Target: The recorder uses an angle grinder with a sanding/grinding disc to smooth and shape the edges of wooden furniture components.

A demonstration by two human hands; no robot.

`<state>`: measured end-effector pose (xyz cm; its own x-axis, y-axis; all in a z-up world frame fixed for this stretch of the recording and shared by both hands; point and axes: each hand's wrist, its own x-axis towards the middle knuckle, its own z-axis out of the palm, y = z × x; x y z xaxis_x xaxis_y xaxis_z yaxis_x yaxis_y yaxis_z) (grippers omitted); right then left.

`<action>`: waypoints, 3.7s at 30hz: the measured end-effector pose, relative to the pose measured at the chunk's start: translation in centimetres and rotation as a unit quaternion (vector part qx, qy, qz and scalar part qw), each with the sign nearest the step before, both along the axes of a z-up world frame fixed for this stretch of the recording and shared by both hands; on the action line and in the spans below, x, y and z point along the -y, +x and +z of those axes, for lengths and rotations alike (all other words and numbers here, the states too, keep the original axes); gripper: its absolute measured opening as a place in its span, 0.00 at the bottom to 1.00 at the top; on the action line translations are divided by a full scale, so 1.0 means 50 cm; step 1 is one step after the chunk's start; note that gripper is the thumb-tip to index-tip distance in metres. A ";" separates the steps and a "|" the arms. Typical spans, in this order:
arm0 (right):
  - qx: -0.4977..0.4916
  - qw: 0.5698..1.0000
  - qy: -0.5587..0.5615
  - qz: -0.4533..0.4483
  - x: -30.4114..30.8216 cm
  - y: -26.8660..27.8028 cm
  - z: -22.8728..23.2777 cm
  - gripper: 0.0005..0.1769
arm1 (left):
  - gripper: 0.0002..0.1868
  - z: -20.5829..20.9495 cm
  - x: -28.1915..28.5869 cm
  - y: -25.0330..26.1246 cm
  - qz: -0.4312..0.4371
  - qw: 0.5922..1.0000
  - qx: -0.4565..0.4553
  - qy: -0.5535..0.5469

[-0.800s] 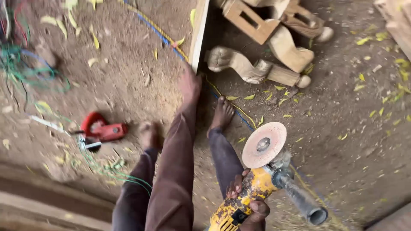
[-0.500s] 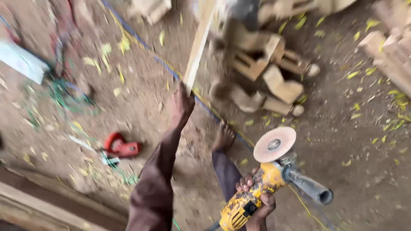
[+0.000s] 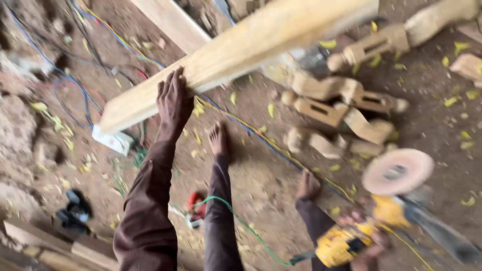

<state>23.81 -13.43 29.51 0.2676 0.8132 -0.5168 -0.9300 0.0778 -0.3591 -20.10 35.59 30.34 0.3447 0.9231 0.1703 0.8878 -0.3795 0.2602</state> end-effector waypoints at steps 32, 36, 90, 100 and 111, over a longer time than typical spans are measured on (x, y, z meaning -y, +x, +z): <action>0.953 0.228 -0.119 0.162 -0.533 -0.714 -0.743 0.12 | 0.82 -0.366 -0.477 -0.128 -0.332 0.866 -0.365 -0.079; 0.884 0.246 -0.076 0.390 -0.531 -0.684 -0.746 0.14 | 0.79 -0.423 -0.489 -0.129 -0.405 0.823 -0.398 0.008; 0.715 0.500 -0.222 0.435 -0.809 -0.390 -0.278 0.37 | 0.23 -0.553 -0.349 -0.010 -0.111 0.991 0.068 -0.010; 0.730 0.430 -0.242 0.473 -0.854 -0.412 -0.259 0.38 | 0.23 -0.608 -0.359 0.006 -0.094 0.988 0.083 0.090; 0.717 0.445 -0.232 0.483 -0.868 -0.434 -0.261 0.36 | 0.22 -0.618 -0.358 0.004 -0.092 0.986 0.074 0.120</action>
<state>2.09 29.99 16.46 0.2353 0.8016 -0.5496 0.7633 -0.5025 -0.4061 -19.89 53.49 -0.56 0.4577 0.7741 0.4372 0.7572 -0.5972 0.2646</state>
